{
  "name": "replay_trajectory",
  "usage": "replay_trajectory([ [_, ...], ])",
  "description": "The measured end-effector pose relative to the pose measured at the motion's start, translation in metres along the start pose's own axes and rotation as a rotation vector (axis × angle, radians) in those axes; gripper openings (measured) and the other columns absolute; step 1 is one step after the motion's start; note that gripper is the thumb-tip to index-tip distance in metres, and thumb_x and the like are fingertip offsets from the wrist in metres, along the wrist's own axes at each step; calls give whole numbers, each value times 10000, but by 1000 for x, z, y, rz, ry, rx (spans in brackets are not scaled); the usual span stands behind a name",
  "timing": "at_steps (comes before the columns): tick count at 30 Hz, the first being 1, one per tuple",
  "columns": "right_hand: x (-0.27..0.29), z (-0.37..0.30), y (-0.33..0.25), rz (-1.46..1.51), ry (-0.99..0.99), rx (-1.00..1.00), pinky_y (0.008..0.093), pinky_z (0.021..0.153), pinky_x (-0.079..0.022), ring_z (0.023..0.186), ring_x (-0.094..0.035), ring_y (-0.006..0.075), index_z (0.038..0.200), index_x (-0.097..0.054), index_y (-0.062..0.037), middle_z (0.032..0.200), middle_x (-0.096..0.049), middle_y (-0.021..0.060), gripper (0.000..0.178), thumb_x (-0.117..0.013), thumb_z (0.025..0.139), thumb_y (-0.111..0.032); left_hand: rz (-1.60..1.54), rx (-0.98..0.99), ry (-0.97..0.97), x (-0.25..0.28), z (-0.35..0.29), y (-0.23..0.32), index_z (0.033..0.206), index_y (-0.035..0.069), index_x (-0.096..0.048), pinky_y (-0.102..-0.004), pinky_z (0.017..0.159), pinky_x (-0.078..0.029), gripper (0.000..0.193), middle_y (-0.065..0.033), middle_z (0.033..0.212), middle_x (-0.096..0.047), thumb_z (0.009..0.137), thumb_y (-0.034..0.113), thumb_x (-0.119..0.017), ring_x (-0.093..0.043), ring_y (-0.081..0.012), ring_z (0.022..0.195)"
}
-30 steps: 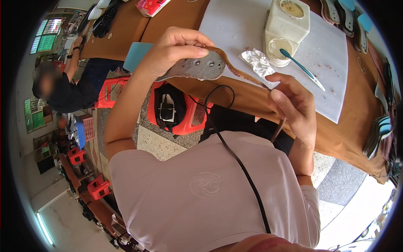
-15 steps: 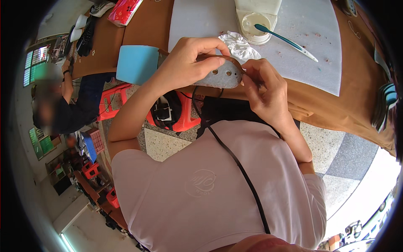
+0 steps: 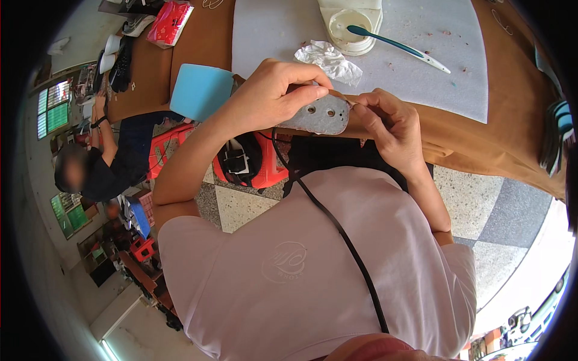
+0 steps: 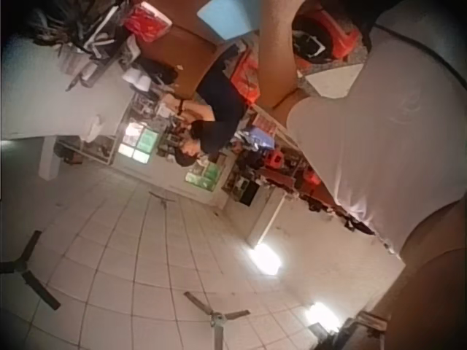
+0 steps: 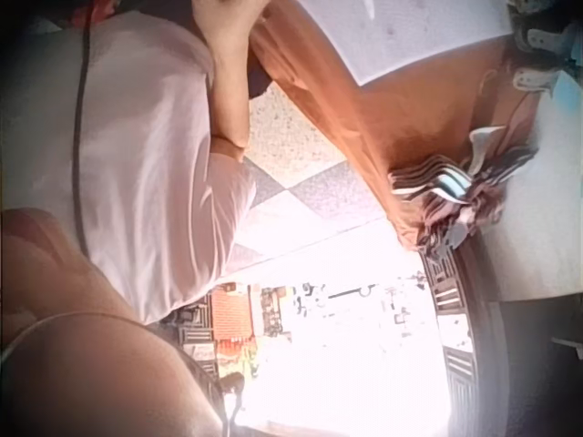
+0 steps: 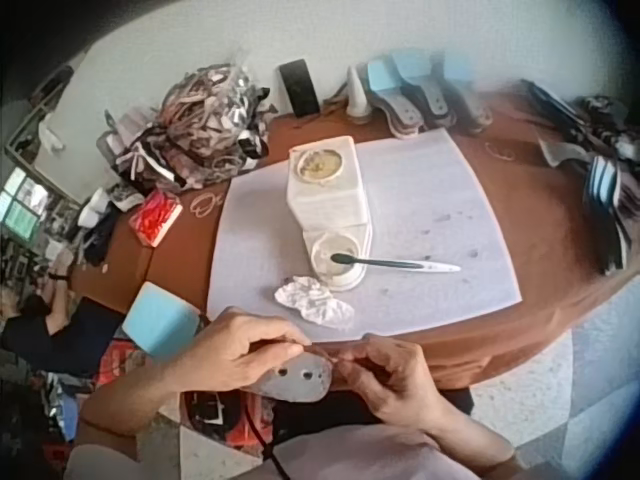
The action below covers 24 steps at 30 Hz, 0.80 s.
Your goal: Applying adhesive to shoe components and attaching a leather strap to a sole.
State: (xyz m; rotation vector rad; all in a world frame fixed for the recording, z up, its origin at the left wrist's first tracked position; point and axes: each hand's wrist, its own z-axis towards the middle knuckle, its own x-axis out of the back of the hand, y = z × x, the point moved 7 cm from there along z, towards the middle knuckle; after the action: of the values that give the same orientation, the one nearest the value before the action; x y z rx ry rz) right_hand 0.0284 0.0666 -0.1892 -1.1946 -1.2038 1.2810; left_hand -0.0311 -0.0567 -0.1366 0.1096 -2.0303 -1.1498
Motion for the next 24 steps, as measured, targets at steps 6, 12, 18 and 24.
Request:
replay_trajectory([
  [6,1,-3,9,99,-6,16,184,431,-331,506,-411,27,767,-544,21,587,-504,20,66,-557,746,-40,77,-76,22,-6,6,9,794,-8,-545,-225,465,-330,101,-29,542,-455,791,80,-497,-382,-62,507],
  [12,-1,-7,3,-40,-4,-41,205,438,-376,489,-478,66,791,-532,14,591,-534,42,95,-568,748,-63,152,-149,59,-14,9,15,761,-14,-510,-244,429,-298,99,-41,513,-406,791,80,-498,-345,-74,473],
  [18,2,-12,10,8,11,-8,200,447,-375,490,-466,71,838,-510,8,599,-524,34,84,-526,785,-56,155,-172,43,-22,11,13,759,-14,-494,-247,439,-313,94,-65,525,-416,793,74,-493,-361,-98,470],
  [24,-7,-17,40,639,-128,-300,166,535,-352,606,-441,43,822,-503,-14,694,-492,-19,133,-489,835,-146,148,-187,-9,-29,13,15,761,-11,-483,-255,443,-320,86,-71,525,-424,795,68,-485,-379,-120,464],
])
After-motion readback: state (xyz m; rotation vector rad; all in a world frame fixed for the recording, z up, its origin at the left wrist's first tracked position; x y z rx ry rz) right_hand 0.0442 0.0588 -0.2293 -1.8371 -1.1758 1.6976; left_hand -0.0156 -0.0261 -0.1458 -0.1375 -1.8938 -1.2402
